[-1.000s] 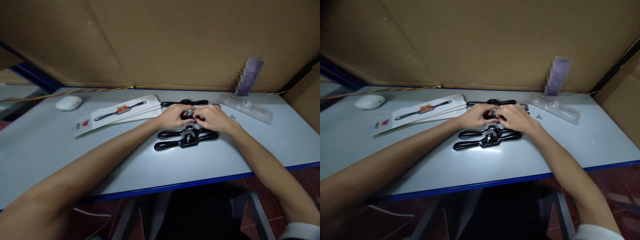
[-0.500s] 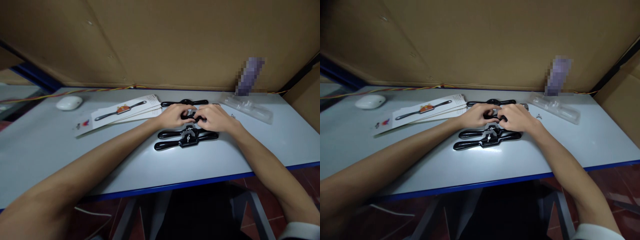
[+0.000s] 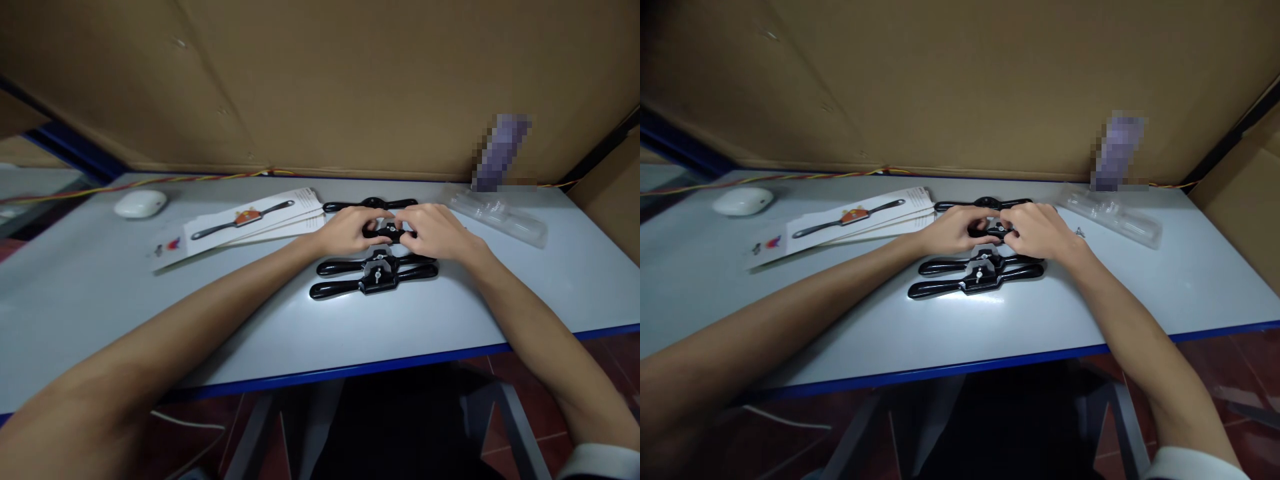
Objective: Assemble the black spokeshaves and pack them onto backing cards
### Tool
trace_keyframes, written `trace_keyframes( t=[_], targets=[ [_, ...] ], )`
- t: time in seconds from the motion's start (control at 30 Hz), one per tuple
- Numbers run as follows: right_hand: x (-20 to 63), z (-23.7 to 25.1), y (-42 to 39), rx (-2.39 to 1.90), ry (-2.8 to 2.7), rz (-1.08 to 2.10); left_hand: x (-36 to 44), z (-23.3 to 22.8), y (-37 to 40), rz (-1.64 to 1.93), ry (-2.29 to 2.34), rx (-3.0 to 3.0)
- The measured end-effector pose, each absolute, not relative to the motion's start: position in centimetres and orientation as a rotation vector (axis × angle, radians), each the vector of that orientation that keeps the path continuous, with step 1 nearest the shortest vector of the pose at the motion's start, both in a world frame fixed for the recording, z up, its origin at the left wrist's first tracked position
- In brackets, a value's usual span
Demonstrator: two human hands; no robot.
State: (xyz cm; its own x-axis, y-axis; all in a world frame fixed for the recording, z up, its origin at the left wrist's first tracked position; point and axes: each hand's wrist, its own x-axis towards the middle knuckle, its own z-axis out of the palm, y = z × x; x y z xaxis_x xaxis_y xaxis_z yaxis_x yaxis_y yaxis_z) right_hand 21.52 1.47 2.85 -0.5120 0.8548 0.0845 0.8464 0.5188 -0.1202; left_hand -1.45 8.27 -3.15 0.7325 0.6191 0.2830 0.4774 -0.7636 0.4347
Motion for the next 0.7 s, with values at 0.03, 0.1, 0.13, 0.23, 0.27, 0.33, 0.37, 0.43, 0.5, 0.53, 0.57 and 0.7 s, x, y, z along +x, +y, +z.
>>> trace_keyframes(
  t=[0.03,0.1,0.13,0.23,0.27,0.33,0.37,0.43,0.5,0.53,0.57,0.7],
  targets=[
    [21.52,2.85,1.47,-1.479,-2.625,0.098,-1.44,-3.16,8.27,0.594,0.852,2.600],
    [21.52,2.81,1.48,-1.462,-2.653,0.116,-1.45,-3.18,8.28,0.590,0.852,2.599],
    [21.54,2.78,1.50,-1.442,-2.671,0.134,-1.46,-3.20,8.29,0.592,0.851,2.599],
    [21.70,2.59,1.62,-1.370,-2.712,0.199,-1.50,-3.25,8.34,0.599,0.848,2.604],
    [21.77,2.52,1.68,-1.349,-2.718,0.219,-1.51,-3.25,8.35,0.598,0.848,2.605],
    [21.87,2.39,1.79,-1.316,-2.720,0.241,-1.52,-3.19,8.34,0.592,0.844,2.609],
    [21.89,2.34,1.82,-1.309,-2.711,0.242,-1.51,-3.15,8.32,0.591,0.840,2.612],
    [21.84,2.29,1.84,-1.322,-2.668,0.230,-1.49,-3.06,8.29,0.593,0.833,2.622],
    [21.72,2.25,1.82,-1.355,-2.620,0.209,-1.47,-3.04,8.30,0.600,0.829,2.635],
    [21.68,2.22,1.82,-1.374,-2.605,0.200,-1.46,-3.07,8.32,0.603,0.828,2.642],
    [21.66,2.18,1.84,-1.392,-2.598,0.190,-1.46,-3.12,8.35,0.606,0.828,2.646],
    [21.98,1.95,2.12,-1.432,-2.583,0.172,-1.46,-3.36,8.47,0.621,0.826,2.634]
  ],
)
